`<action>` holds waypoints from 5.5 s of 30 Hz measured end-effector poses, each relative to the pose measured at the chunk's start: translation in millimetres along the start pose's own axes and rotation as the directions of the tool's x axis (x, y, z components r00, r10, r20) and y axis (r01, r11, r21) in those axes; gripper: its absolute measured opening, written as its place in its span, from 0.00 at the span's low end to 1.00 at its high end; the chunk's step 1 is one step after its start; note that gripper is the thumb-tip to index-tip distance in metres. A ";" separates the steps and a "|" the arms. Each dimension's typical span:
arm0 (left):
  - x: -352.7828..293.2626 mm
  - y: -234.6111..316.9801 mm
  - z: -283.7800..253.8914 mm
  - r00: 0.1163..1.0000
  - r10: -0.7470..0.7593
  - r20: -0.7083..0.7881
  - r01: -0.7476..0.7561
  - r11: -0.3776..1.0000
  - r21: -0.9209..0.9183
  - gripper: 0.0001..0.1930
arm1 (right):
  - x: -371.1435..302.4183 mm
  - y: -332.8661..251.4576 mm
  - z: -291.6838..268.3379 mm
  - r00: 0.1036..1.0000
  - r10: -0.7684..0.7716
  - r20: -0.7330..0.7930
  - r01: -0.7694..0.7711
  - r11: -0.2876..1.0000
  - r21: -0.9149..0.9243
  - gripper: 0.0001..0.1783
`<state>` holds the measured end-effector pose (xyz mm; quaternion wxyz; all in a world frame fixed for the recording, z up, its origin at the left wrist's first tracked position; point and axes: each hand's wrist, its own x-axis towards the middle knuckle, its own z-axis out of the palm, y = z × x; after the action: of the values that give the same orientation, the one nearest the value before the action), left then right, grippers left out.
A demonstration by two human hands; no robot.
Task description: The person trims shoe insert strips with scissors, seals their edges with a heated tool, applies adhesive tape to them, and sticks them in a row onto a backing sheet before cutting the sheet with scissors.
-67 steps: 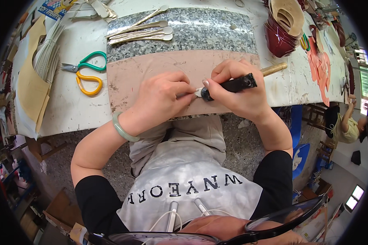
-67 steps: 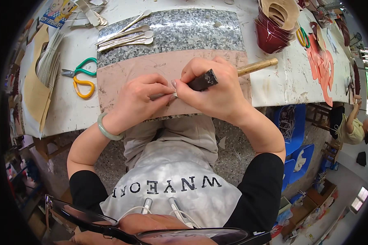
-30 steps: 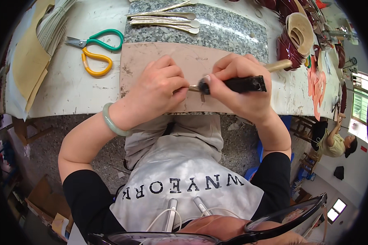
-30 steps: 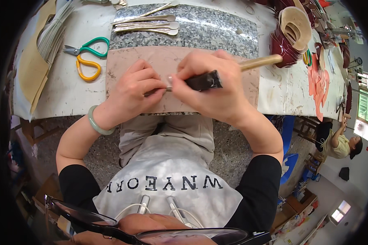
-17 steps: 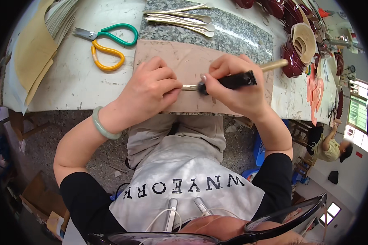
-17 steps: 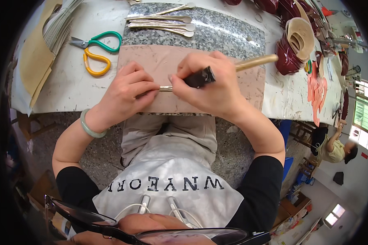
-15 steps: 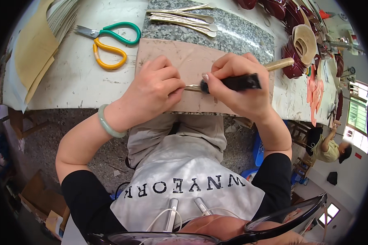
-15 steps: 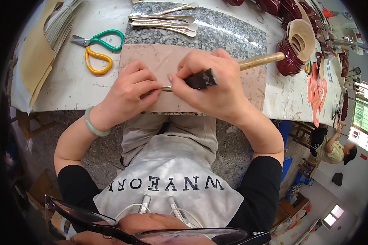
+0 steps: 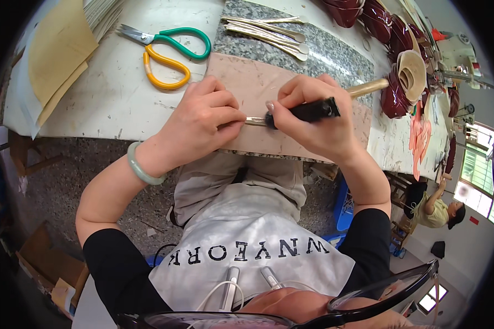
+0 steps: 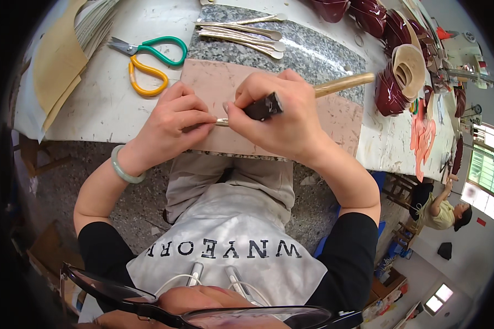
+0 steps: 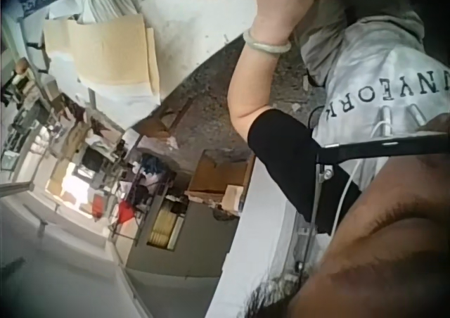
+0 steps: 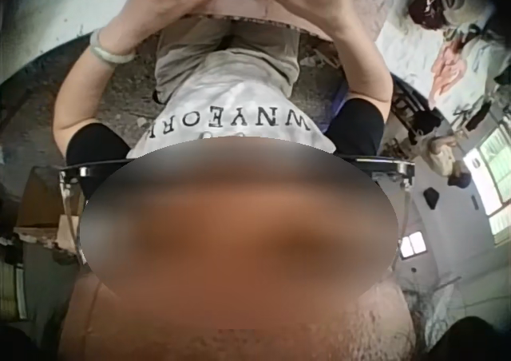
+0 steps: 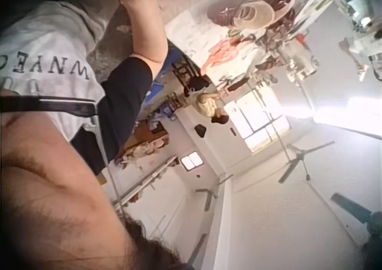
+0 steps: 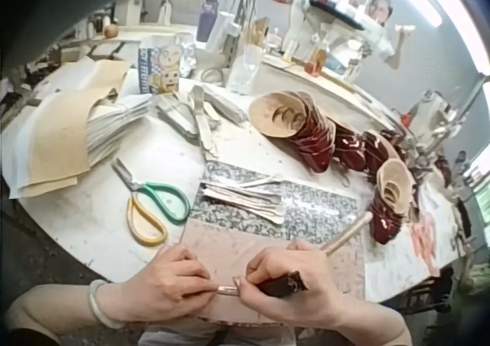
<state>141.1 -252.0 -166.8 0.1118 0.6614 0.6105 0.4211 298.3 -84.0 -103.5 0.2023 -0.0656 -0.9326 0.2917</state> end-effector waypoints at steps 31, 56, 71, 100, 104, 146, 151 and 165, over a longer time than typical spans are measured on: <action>13.5 25.7 17.0 0.994 -0.104 0.028 0.103 0.993 0.056 0.06 | -6.9 54.3 -100.1 0.898 0.406 -0.170 -0.433 0.886 -0.168 0.18; 120.4 -54.9 42.7 0.956 -0.289 0.054 0.243 0.880 0.408 0.18 | 2.8 134.3 -22.6 0.920 0.380 -0.089 -0.389 0.867 -0.311 0.25; 118.2 60.5 61.9 0.763 -0.600 -0.242 -0.157 0.191 -0.969 0.11 | -15.6 78.3 -70.8 1.000 0.003 0.012 -0.003 1.000 0.030 0.34; 92.9 -4.2 22.1 0.921 -0.055 0.387 -0.142 0.875 0.463 0.32 | -302.3 253.0 -188.3 0.118 0.580 -0.806 -0.987 0.161 -0.029 0.24; 99.2 -18.0 38.7 0.958 0.079 0.277 -0.219 0.823 0.525 0.24 | -248.7 236.5 -192.8 0.141 0.507 -0.850 -0.988 0.020 -0.152 0.28; 135.4 -41.1 3.4 0.947 -0.050 -0.317 0.028 0.997 -0.073 0.15 | 504.9 287.2 -80.5 0.951 -0.132 -0.281 0.097 0.986 -0.134 0.15; 130.8 -39.2 -0.1 0.945 -0.056 -0.322 0.041 0.998 -0.055 0.15 | 492.8 270.5 -80.8 0.917 0.398 -0.017 -0.340 0.805 0.486 0.21; 128.2 -41.1 1.5 0.949 -0.052 -0.311 0.042 0.998 -0.040 0.14 | 500.8 258.7 -44.7 0.884 0.373 -0.280 -0.432 0.881 -0.190 0.13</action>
<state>99.9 -126.4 -141.1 0.0348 0.5698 0.6290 0.5277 -137.5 272.0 -47.8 0.2360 -0.3181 -0.8964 0.1991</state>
